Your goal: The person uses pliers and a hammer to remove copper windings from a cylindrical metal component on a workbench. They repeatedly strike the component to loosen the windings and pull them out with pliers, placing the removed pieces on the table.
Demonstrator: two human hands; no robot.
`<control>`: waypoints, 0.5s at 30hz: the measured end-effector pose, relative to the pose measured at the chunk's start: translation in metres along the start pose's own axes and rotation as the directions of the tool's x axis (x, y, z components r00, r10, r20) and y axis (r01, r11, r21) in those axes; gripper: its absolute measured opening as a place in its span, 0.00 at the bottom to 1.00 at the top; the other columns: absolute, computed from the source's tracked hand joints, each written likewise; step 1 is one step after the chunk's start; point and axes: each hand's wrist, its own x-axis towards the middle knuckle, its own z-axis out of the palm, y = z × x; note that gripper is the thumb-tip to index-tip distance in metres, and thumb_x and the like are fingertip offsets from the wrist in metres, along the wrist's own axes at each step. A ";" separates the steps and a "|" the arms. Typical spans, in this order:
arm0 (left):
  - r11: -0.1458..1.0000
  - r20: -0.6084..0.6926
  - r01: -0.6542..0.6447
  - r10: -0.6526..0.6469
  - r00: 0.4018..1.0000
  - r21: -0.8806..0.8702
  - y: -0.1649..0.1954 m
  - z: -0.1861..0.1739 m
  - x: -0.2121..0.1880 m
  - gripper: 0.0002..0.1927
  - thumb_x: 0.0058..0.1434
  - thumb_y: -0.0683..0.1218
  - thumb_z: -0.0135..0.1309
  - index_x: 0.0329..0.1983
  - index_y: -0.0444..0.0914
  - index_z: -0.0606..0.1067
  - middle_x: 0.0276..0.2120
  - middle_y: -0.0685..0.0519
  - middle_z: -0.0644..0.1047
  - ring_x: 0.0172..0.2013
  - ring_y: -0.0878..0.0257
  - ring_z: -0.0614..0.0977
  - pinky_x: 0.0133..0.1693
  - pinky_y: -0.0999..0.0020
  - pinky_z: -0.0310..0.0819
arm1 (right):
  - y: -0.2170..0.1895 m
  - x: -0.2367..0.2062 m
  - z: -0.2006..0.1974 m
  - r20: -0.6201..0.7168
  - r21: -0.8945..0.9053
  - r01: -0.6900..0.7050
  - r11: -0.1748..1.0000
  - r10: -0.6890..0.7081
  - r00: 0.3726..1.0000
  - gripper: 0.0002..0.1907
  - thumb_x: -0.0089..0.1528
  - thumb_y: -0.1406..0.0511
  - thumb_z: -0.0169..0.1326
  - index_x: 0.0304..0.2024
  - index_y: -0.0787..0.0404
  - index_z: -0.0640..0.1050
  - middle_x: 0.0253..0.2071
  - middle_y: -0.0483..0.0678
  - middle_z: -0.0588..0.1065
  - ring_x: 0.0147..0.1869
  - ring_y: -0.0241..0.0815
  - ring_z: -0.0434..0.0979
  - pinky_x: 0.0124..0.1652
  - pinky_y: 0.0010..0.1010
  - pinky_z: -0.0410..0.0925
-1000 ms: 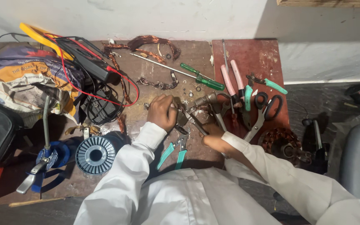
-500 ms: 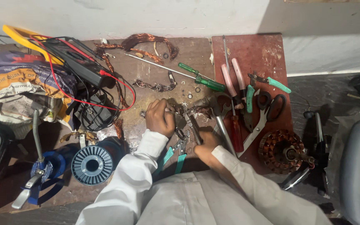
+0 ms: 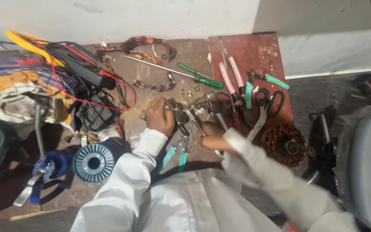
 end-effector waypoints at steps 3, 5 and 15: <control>1.000 0.114 -0.017 0.020 0.993 -0.026 -0.002 -0.007 0.005 0.05 0.57 0.40 0.46 0.31 0.31 0.68 0.28 0.37 0.71 0.34 0.38 0.72 0.40 0.46 0.64 | 0.017 0.017 -0.033 0.248 -0.092 -0.103 0.990 0.123 0.961 0.16 0.55 0.64 0.52 0.44 0.65 0.75 0.35 0.54 0.74 0.40 0.46 0.74 0.39 0.43 0.66; 0.997 0.141 -0.064 0.069 0.988 -0.038 0.000 -0.010 0.006 0.05 0.56 0.40 0.46 0.31 0.32 0.68 0.27 0.38 0.70 0.33 0.38 0.72 0.41 0.46 0.65 | 0.015 0.018 -0.046 0.406 -0.169 -0.176 0.970 0.232 0.884 0.16 0.54 0.65 0.52 0.43 0.66 0.75 0.34 0.51 0.73 0.39 0.45 0.74 0.39 0.45 0.67; 0.996 0.163 -0.054 0.065 0.984 -0.071 -0.008 -0.013 0.012 0.04 0.57 0.40 0.45 0.31 0.32 0.67 0.27 0.38 0.71 0.34 0.39 0.72 0.41 0.46 0.65 | -0.019 0.012 -0.050 0.166 -0.076 -0.228 0.971 0.238 0.957 0.12 0.52 0.65 0.53 0.32 0.69 0.78 0.24 0.55 0.73 0.29 0.49 0.73 0.30 0.42 0.63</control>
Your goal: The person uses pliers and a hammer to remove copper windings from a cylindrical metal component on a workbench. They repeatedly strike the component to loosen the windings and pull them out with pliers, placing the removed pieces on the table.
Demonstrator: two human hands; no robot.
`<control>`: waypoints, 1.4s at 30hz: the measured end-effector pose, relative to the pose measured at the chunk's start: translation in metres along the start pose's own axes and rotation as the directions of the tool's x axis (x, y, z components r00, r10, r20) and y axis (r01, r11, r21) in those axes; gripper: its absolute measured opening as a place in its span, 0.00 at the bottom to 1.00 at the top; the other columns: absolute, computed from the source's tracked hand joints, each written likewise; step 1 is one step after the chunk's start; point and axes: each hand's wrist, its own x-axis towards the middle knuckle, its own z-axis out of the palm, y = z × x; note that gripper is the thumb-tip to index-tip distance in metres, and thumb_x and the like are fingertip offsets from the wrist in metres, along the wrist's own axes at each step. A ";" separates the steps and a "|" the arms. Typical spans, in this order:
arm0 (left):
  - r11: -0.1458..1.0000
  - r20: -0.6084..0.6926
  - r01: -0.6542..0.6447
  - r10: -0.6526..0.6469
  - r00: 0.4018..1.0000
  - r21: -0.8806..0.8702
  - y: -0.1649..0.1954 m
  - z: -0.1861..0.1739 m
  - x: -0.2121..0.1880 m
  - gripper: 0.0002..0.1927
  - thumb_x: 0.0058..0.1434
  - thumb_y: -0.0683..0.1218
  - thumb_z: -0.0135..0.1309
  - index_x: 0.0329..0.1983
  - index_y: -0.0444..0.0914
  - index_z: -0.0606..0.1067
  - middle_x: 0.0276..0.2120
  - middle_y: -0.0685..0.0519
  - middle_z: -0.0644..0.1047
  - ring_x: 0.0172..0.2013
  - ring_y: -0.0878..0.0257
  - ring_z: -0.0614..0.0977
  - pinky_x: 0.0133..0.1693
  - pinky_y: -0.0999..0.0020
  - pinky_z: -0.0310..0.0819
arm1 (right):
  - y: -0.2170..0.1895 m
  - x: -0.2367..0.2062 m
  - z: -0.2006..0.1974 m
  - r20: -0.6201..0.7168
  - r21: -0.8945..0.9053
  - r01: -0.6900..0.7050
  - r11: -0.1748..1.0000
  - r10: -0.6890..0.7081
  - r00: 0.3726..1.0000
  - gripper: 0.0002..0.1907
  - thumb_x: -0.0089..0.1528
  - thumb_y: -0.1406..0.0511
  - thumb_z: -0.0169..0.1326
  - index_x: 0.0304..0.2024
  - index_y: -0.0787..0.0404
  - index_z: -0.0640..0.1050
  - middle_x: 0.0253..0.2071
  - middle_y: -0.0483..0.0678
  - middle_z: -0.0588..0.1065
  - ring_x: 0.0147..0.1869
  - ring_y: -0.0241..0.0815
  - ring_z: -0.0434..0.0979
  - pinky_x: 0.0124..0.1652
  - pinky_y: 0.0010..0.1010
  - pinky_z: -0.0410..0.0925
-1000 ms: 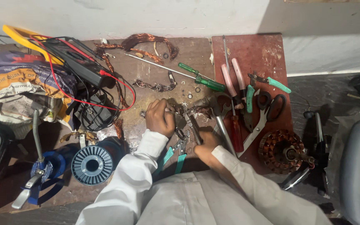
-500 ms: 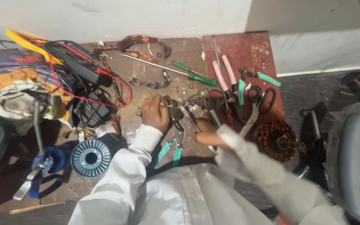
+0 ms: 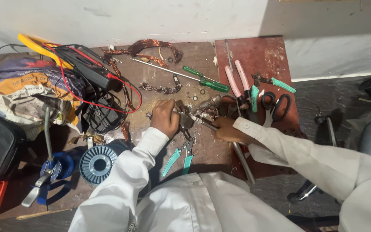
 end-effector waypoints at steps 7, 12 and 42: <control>0.995 -0.122 0.097 -0.092 0.988 0.036 -0.004 0.018 0.007 0.04 0.54 0.40 0.44 0.28 0.34 0.68 0.25 0.41 0.71 0.30 0.43 0.72 0.38 0.50 0.66 | 0.001 0.004 0.013 -0.101 0.224 -0.061 0.973 0.085 0.991 0.10 0.49 0.69 0.54 0.32 0.68 0.77 0.23 0.54 0.74 0.30 0.48 0.75 0.32 0.41 0.67; 0.990 -0.191 0.138 -0.130 0.973 0.030 -0.012 0.031 0.014 0.04 0.55 0.40 0.42 0.26 0.36 0.69 0.26 0.45 0.72 0.30 0.47 0.73 0.40 0.52 0.67 | -0.012 0.015 0.032 -0.275 0.310 -0.080 0.947 0.169 0.946 0.12 0.46 0.72 0.54 0.33 0.65 0.80 0.28 0.56 0.79 0.35 0.49 0.81 0.38 0.40 0.70; 0.758 -0.439 0.647 -0.610 0.659 -0.082 -0.009 0.014 -0.006 0.18 0.64 0.49 0.43 0.35 0.31 0.77 0.32 0.30 0.78 0.39 0.31 0.78 0.44 0.39 0.67 | 0.026 -0.056 0.120 -0.233 0.744 0.200 0.637 -0.032 0.972 0.17 0.48 0.75 0.48 0.40 0.68 0.77 0.44 0.50 0.79 0.49 0.42 0.79 0.44 0.30 0.70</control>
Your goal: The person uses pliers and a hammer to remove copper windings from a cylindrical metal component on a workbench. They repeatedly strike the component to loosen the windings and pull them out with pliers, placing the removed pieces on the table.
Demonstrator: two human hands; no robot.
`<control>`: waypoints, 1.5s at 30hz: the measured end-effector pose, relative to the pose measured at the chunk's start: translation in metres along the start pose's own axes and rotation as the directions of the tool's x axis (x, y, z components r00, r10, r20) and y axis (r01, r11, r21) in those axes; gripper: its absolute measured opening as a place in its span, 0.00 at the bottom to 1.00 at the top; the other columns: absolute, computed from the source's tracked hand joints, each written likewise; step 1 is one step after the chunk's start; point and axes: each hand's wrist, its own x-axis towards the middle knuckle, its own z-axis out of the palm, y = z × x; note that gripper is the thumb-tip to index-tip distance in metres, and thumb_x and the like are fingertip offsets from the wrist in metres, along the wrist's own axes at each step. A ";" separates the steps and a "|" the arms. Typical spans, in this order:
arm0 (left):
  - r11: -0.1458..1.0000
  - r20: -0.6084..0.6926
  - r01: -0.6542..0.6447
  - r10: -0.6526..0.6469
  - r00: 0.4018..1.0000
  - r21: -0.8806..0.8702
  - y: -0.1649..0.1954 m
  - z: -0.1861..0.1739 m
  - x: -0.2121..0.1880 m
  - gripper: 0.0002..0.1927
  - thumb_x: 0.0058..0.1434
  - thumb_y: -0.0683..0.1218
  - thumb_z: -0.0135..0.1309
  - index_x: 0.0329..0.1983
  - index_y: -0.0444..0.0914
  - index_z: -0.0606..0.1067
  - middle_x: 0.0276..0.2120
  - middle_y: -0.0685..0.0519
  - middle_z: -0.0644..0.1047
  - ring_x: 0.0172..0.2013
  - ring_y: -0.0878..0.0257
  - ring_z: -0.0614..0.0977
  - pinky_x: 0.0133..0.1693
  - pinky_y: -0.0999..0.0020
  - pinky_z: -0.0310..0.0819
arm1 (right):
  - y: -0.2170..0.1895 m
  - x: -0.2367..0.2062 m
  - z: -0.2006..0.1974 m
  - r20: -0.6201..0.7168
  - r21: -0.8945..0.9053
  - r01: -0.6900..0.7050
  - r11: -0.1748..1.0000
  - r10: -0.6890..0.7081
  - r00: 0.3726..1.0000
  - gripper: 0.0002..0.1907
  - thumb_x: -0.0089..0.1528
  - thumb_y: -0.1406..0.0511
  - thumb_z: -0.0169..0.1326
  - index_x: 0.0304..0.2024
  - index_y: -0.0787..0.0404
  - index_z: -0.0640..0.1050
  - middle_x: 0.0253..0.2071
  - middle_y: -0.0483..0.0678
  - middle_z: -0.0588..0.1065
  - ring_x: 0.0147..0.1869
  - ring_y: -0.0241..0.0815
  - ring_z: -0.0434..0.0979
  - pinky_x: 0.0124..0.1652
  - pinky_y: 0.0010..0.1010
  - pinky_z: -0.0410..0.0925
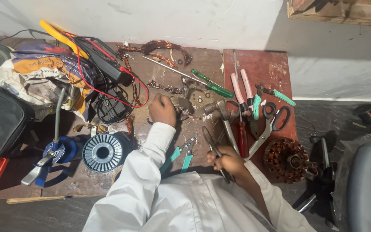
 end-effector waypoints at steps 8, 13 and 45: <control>0.889 0.060 0.455 -0.457 0.888 0.042 -0.002 0.000 0.008 0.28 0.61 0.58 0.43 0.43 0.31 0.81 0.43 0.31 0.80 0.49 0.35 0.80 0.54 0.47 0.69 | -0.046 0.029 0.012 -0.046 -0.128 0.221 0.967 -0.229 0.972 0.11 0.56 0.77 0.49 0.40 0.62 0.73 0.40 0.47 0.77 0.40 0.37 0.78 0.38 0.27 0.71; 0.823 0.017 0.567 -0.567 0.823 -0.036 0.001 -0.003 0.018 0.29 0.62 0.58 0.42 0.43 0.28 0.80 0.44 0.30 0.79 0.49 0.34 0.79 0.54 0.48 0.68 | -0.048 0.067 0.034 -0.383 0.131 0.476 0.870 -0.398 0.833 0.11 0.57 0.78 0.49 0.39 0.60 0.71 0.36 0.48 0.74 0.32 0.35 0.73 0.31 0.26 0.66; 0.696 0.048 0.610 -0.643 0.764 -0.379 0.013 0.017 0.005 0.27 0.61 0.54 0.42 0.33 0.21 0.76 0.29 0.32 0.80 0.33 0.42 0.82 0.42 0.51 0.73 | -0.090 0.021 0.059 -0.243 -0.596 0.503 0.626 -0.738 0.630 0.20 0.57 0.76 0.50 0.52 0.61 0.69 0.44 0.50 0.72 0.48 0.50 0.74 0.45 0.39 0.67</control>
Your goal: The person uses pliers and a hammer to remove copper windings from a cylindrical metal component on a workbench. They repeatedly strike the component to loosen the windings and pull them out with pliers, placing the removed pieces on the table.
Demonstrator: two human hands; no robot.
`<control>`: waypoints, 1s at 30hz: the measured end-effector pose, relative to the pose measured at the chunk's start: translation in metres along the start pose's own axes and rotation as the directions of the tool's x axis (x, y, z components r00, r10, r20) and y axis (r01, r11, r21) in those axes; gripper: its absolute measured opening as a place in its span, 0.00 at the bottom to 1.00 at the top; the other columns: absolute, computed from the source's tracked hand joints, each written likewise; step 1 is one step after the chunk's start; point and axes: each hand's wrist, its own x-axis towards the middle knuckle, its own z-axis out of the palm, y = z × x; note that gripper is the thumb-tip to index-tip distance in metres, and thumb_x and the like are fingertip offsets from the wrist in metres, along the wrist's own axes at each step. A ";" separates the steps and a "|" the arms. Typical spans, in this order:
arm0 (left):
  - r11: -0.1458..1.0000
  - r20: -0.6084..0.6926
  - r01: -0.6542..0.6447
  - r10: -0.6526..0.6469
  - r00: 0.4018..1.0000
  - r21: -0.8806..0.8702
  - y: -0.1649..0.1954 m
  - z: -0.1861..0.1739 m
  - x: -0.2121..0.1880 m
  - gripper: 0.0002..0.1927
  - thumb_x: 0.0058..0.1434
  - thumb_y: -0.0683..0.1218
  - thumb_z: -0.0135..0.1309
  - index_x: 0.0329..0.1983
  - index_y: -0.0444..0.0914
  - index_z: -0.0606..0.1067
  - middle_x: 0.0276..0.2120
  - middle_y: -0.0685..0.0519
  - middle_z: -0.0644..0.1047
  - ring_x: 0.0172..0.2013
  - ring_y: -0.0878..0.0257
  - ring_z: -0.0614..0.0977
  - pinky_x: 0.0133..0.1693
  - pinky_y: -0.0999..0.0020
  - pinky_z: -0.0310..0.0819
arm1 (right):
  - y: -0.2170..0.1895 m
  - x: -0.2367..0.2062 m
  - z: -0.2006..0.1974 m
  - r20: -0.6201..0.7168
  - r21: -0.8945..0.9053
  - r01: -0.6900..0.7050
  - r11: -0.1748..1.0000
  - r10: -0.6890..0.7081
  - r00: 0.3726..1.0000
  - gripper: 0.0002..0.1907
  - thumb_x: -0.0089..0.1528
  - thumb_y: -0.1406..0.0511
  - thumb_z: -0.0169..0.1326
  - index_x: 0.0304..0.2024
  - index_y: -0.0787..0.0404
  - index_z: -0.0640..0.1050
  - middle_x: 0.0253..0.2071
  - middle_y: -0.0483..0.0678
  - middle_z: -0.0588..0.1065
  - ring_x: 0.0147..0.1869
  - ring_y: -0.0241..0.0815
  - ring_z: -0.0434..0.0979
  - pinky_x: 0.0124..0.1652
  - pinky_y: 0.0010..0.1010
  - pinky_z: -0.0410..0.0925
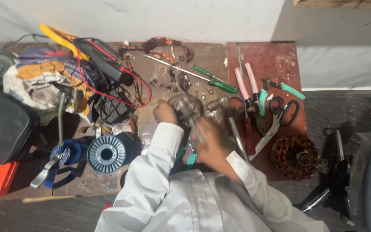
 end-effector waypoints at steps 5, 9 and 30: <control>0.964 0.003 -0.243 0.245 0.970 0.108 -0.005 -0.006 0.001 0.25 0.64 0.52 0.42 0.30 0.24 0.77 0.30 0.31 0.79 0.33 0.38 0.80 0.41 0.46 0.71 | 0.008 -0.005 -0.014 0.138 0.421 -0.214 0.882 0.170 0.976 0.13 0.60 0.78 0.53 0.44 0.59 0.73 0.45 0.50 0.76 0.52 0.49 0.78 0.52 0.41 0.70; 0.764 0.144 -0.604 0.587 0.797 0.225 -0.005 -0.026 -0.004 0.17 0.62 0.48 0.44 0.28 0.30 0.75 0.25 0.35 0.77 0.28 0.40 0.80 0.36 0.46 0.70 | 0.013 0.003 -0.049 0.520 0.704 -0.680 0.207 0.502 0.691 0.26 0.50 0.79 0.47 0.50 0.60 0.70 0.49 0.48 0.73 0.52 0.43 0.76 0.44 0.36 0.71; 0.301 0.543 -0.951 0.810 0.220 -0.063 -0.001 -0.077 -0.013 0.02 0.56 0.37 0.45 0.29 0.33 0.69 0.27 0.42 0.73 0.34 0.44 0.74 0.41 0.50 0.67 | 0.085 -0.021 -0.058 0.621 -0.107 0.086 0.991 -0.001 0.784 0.45 0.45 0.79 0.47 0.68 0.56 0.66 0.73 0.54 0.59 0.77 0.59 0.55 0.69 0.46 0.52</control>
